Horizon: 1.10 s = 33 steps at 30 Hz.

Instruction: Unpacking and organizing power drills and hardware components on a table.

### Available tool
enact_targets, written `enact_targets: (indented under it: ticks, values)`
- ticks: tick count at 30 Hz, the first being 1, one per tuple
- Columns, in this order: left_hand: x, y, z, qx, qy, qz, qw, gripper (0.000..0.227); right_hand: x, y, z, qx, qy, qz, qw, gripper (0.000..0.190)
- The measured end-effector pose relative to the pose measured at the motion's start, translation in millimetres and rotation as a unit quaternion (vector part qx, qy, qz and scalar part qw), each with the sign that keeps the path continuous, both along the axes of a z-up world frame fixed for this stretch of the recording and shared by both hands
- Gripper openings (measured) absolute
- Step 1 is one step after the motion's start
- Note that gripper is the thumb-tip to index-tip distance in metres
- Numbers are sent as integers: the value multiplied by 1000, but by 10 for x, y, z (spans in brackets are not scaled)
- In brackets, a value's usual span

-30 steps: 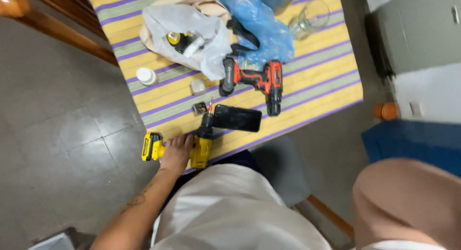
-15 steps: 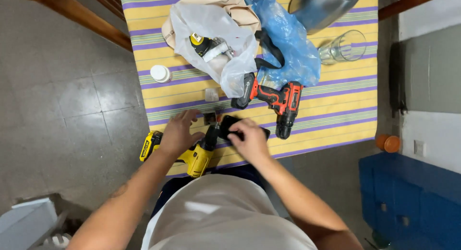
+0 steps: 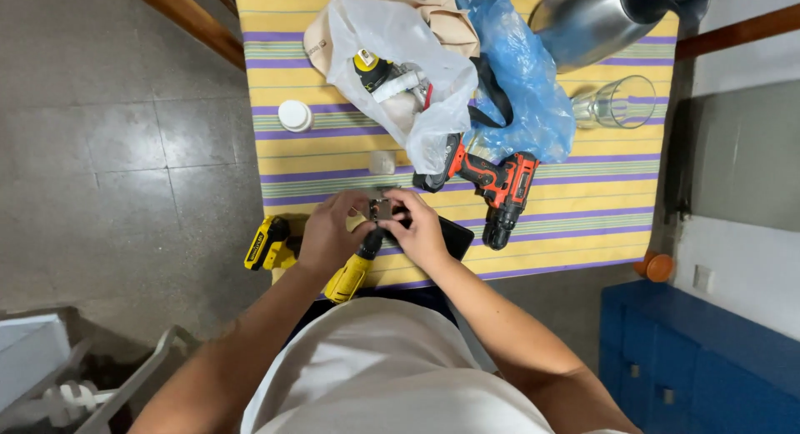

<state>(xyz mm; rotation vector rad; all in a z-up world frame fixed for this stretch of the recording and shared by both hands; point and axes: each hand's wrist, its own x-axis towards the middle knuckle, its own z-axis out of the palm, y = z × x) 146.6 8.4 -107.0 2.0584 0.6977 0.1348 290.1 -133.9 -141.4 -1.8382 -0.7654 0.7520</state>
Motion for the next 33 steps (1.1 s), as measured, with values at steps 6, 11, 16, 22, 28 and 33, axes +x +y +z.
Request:
enact_targets:
  ticks: [6,11,16,22,28,33]
  values:
    - [-134,-63,168,79,-39,36,995,49,-136,-50,326,50,95,-31,994,54]
    - [-201,33,635,116,-86,41,989,65,-211,-20,546,77,91,-9,993,54]
    - [-326,94,612,75,-115,33,990,66,-250,69,792,108,77,6,991,52]
    - [-332,133,866,-5,-146,44,988,62,-206,181,1115,138,-6,82,987,64]
    - [-283,127,1047,-60,-188,52,979,57,-193,198,1175,165,-29,71,983,44]
    - [-331,168,1207,-52,-174,42,983,60,-244,193,1150,192,-2,24,981,39]
